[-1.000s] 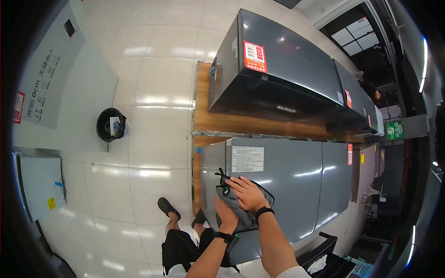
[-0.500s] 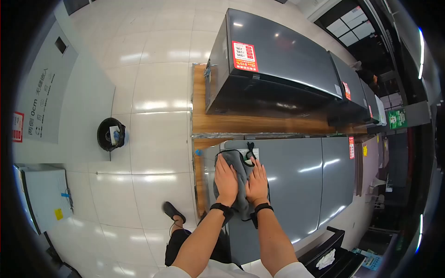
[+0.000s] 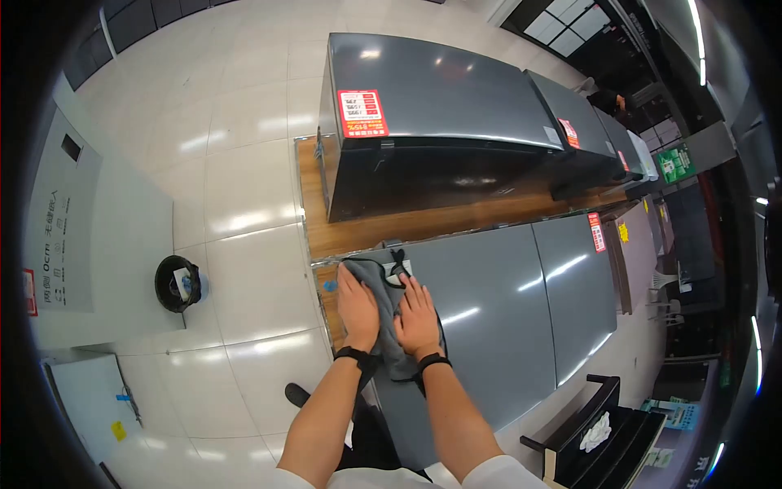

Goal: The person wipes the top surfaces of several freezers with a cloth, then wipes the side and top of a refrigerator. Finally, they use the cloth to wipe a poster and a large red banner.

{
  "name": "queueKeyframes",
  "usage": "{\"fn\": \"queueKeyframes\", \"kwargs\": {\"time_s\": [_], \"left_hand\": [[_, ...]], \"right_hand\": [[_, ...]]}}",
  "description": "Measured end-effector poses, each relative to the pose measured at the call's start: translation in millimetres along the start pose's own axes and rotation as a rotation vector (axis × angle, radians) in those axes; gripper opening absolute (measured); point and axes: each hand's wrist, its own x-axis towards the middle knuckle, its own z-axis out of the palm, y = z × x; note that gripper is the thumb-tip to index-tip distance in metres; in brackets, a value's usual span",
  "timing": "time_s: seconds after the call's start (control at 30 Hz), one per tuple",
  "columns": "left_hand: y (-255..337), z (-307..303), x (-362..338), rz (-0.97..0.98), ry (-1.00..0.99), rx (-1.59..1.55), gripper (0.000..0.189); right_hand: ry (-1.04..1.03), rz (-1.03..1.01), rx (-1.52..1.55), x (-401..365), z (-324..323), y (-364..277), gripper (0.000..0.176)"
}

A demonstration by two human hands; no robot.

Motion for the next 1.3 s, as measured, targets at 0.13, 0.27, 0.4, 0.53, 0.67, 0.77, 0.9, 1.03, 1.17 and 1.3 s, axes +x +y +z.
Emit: {"fn": "queueKeyframes", "kwargs": {"time_s": [0.13,0.27,0.4,0.53,0.67,0.77,0.9,1.03,1.17,1.3], "left_hand": [[-0.2,-2.1,4.7,0.078,-0.002,0.048,0.067],[7.3,-10.2,11.8,0.101,-0.048,0.079,0.068],[5.7,-7.6,13.4,0.125,-0.038,0.141,0.065],[5.2,-7.7,13.2,0.162,-0.045,0.192,0.065],[3.3,-5.2,13.9,0.216,-0.008,0.253,0.066],[-0.2,-1.8,14.1,0.257,0.007,0.294,0.065],[4.3,-5.1,13.4,0.295,0.022,0.307,0.062],[7.6,-7.0,16.8,0.332,-0.017,0.381,0.059],[6.7,-3.3,20.0,0.38,-0.022,0.388,0.058],[10.4,-3.0,26.8,0.387,-0.039,0.359,0.059]], "right_hand": [[0.001,0.017,0.012,-0.6,-0.5,-1.5,0.041],[0.02,0.036,0.046,-2.5,-1.4,-2.8,0.042],[0.091,0.025,0.055,-2.2,0.3,-3.2,0.039],[0.103,0.025,0.095,-1.9,3.3,-0.6,0.04],[0.095,0.044,0.092,-0.8,-0.1,-2.7,0.041],[0.132,0.032,0.084,-1.0,5.8,-0.9,0.039],[0.125,0.034,0.079,-1.4,5.4,-1.3,0.039],[0.109,0.043,0.106,-2.5,0.8,-2.8,0.04],[0.095,0.055,0.081,-1.3,-0.5,-2.4,0.04],[0.111,0.063,0.083,2.0,-1.8,-1.8,0.04]]}}
